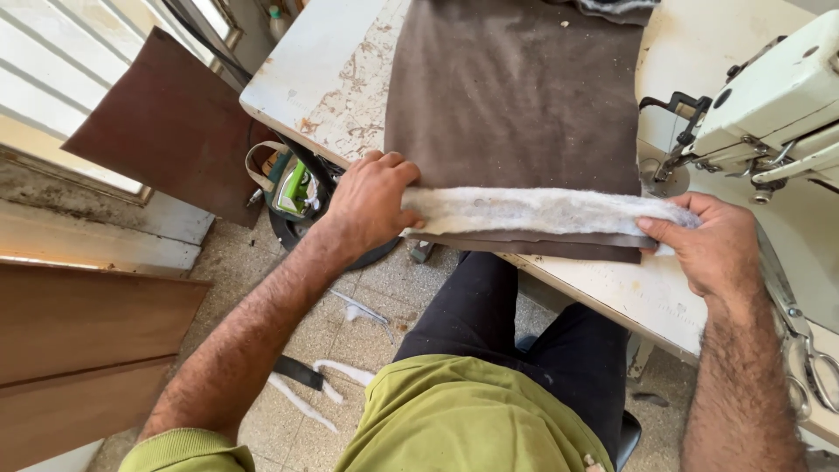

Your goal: Cutting fabric with scissors and folding layers of fabric and padding on a workbench

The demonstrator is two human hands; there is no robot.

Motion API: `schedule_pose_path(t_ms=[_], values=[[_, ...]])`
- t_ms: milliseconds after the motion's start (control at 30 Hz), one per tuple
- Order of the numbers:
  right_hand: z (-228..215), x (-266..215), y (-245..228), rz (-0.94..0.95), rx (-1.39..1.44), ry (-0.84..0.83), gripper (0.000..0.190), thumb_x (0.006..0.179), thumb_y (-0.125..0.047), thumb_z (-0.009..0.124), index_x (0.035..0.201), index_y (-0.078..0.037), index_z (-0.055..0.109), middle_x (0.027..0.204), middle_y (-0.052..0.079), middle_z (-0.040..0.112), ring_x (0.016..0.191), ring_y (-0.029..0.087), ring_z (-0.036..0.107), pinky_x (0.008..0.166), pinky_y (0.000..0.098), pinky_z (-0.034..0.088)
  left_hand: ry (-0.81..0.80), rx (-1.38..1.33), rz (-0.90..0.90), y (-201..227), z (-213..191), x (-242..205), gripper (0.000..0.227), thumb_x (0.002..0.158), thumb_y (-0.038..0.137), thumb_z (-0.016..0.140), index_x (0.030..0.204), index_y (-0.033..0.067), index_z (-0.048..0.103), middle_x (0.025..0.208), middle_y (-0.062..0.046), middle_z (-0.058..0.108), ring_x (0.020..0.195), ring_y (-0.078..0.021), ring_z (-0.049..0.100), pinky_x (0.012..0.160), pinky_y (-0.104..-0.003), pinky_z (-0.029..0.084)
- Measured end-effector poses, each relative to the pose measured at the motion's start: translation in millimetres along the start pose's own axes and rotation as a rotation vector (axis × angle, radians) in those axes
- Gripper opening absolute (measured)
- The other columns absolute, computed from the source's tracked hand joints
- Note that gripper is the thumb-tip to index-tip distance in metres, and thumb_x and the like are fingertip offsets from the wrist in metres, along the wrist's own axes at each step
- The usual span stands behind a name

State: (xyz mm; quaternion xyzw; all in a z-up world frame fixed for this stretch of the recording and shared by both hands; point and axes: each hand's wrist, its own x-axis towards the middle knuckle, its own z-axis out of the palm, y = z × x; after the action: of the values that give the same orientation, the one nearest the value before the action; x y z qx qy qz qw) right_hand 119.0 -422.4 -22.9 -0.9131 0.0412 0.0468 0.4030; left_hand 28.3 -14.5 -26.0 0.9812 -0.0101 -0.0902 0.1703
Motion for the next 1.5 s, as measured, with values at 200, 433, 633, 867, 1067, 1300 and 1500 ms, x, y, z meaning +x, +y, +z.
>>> schedule_pose_path(t_ms=[200, 433, 633, 867, 1067, 1300, 1500], values=[[0.2, 4.9, 8.2, 0.011, -0.03, 0.017, 0.032, 0.079, -0.012, 0.093, 0.107, -0.013, 0.078, 0.085, -0.005, 0.066, 0.067, 0.007, 0.052, 0.059, 0.0239, 0.046, 0.018, 0.127, 0.064, -2.7, 17.5, 8.2, 0.051, 0.074, 0.041, 0.087, 0.11, 0.012, 0.065, 0.105, -0.011, 0.072, 0.107, -0.0331, 0.059, 0.094, -0.047, 0.047], [0.7, 9.1, 15.3, -0.002, 0.001, 0.037, 0.035, 0.078, -0.012, 0.094, 0.109, -0.013, 0.077, 0.086, -0.006, 0.066, 0.065, 0.005, 0.05, 0.053, 0.0219, 0.045, -0.082, -0.144, -0.011, 3.5, 1.7, -6.4, 0.029, 0.076, 0.034, 0.09, 0.092, 0.0139, 0.076, 0.091, -0.003, 0.073, 0.099, -0.0236, 0.063, 0.091, -0.044, 0.054], [-12.5, -14.3, -34.7, 0.174, 0.182, -0.053, 0.029, 0.082, 0.01, 0.079, 0.107, -0.002, 0.071, 0.114, 0.014, 0.073, 0.096, 0.023, 0.073, 0.068, 0.0293, 0.065, -0.247, -0.74, -0.367, 6.2, -49.5, -30.1, 0.013, 0.089, 0.012, 0.082, 0.101, 0.01, 0.076, 0.087, -0.004, 0.079, 0.058, -0.0106, 0.061, 0.048, -0.024, 0.047], [-9.4, -22.3, -41.0, 0.16, 0.249, -0.094, 0.021, 0.086, 0.011, 0.077, 0.103, 0.004, 0.068, 0.11, 0.019, 0.073, 0.089, 0.025, 0.074, 0.063, 0.0257, 0.065, -0.129, -1.075, -0.417, -11.7, -44.8, -32.8, 0.016, 0.086, 0.008, 0.084, 0.096, -0.0009, 0.076, 0.077, -0.013, 0.078, 0.05, -0.0167, 0.065, 0.04, -0.026, 0.053], [11.7, -22.3, -29.9, 0.198, 0.155, -0.181, 0.027, 0.088, 0.01, 0.076, 0.113, 0.005, 0.067, 0.108, 0.022, 0.071, 0.075, 0.025, 0.073, 0.06, 0.0262, 0.062, -0.1, -0.946, -0.504, -32.9, 9.4, -20.9, 0.028, 0.08, 0.015, 0.091, 0.099, 0.0035, 0.074, 0.071, -0.004, 0.072, 0.048, -0.0098, 0.057, 0.043, -0.023, 0.052], [17.8, -15.1, -9.6, 0.102, 0.189, -0.101, 0.034, 0.076, 0.005, 0.086, 0.105, -0.003, 0.072, 0.091, 0.01, 0.072, 0.068, 0.016, 0.067, 0.055, 0.0272, 0.06, -0.055, -0.987, -0.443, -28.2, 11.6, -27.7, 0.021, 0.084, 0.017, 0.087, 0.1, 0.0057, 0.078, 0.067, 0.002, 0.065, 0.049, -0.0054, 0.047, 0.042, -0.021, 0.037], [-1.4, -14.8, -32.0, 0.057, -0.003, -0.146, 0.034, 0.084, -0.004, 0.083, 0.116, -0.013, 0.077, 0.093, 0.005, 0.073, 0.07, 0.014, 0.06, 0.066, 0.027, 0.054, -0.058, -0.907, -0.424, -22.1, -18.7, -27.5, 0.014, 0.084, 0.012, 0.087, 0.096, 0.009, 0.079, 0.078, -0.003, 0.075, 0.052, -0.0096, 0.056, 0.043, -0.023, 0.046]])
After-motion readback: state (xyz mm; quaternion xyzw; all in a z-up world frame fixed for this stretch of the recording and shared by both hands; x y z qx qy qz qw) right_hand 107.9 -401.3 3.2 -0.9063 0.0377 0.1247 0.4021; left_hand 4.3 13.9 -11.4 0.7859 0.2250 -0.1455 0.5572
